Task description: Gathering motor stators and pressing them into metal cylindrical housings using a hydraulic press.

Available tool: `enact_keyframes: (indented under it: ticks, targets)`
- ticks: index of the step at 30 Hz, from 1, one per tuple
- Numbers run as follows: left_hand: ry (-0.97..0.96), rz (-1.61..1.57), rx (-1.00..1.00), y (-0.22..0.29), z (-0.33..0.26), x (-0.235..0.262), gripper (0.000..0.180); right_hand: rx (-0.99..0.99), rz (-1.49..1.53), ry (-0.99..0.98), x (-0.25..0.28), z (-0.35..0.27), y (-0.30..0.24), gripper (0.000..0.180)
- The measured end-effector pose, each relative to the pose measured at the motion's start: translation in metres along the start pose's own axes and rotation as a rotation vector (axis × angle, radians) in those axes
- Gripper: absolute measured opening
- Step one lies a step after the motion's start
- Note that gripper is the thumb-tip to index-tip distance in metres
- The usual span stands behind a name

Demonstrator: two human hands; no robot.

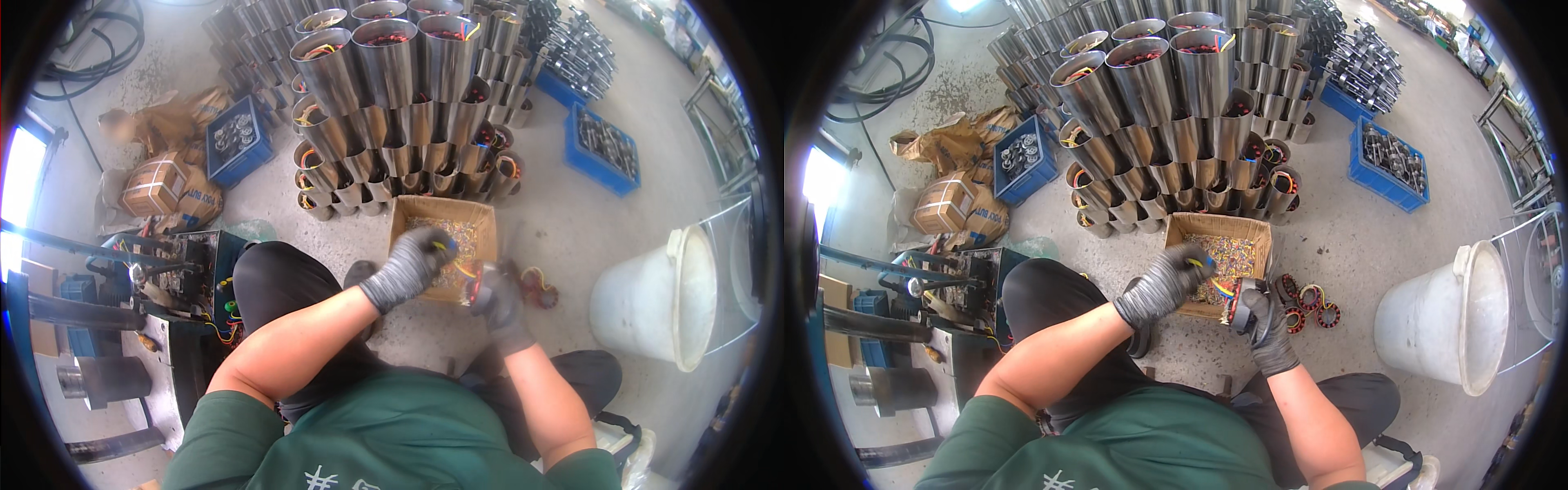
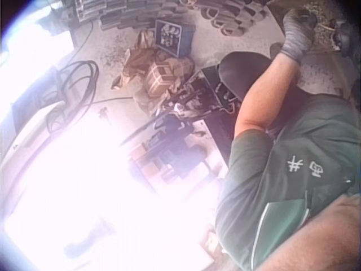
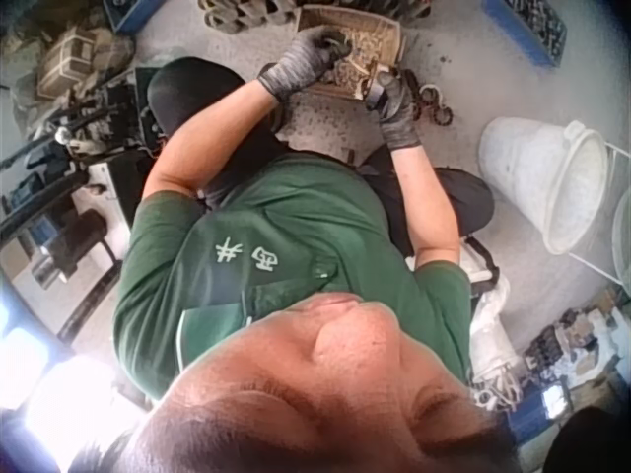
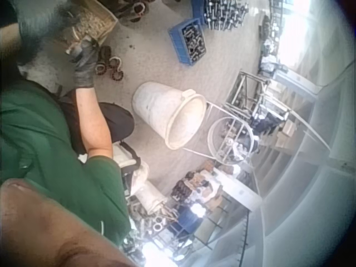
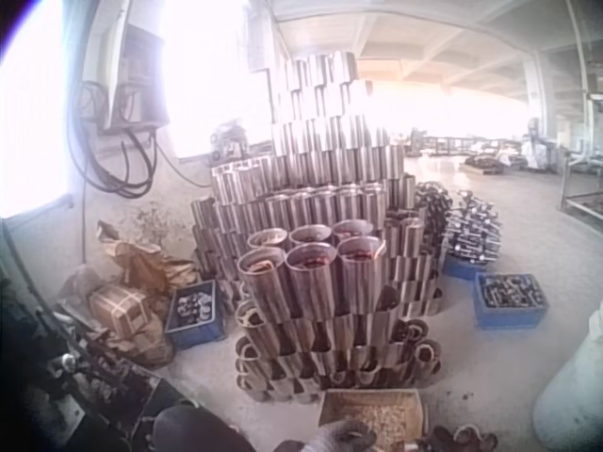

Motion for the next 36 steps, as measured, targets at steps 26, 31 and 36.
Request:
enact_keyframes:
  ticks: [26,31,36]
  targets:
    - [-0.099,-0.254,-0.207,0.011,-0.016,-0.029,0.026,-0.100,0.330,-0.093,-0.018,-0.016,-0.001,0.055]
    - [0.018,-0.392,0.055,-0.003,-0.013,-0.019,0.031,-0.126,0.252,-0.187,-0.050,-0.036,-0.019,0.041]
    - [0.008,-0.582,0.083,0.003,-0.012,-0.011,0.032,-0.182,0.079,-0.125,-0.014,-0.003,0.023,0.045]
Point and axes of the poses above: each hand's wrist, its own z-axis towards the middle knuckle, its own x-axis out of the back of the hand, y = z × x, the point moved 2 cm from there along z, towards the middle knuckle, and after that the axes turned 12 degrees about y, right-handed, at the moved point
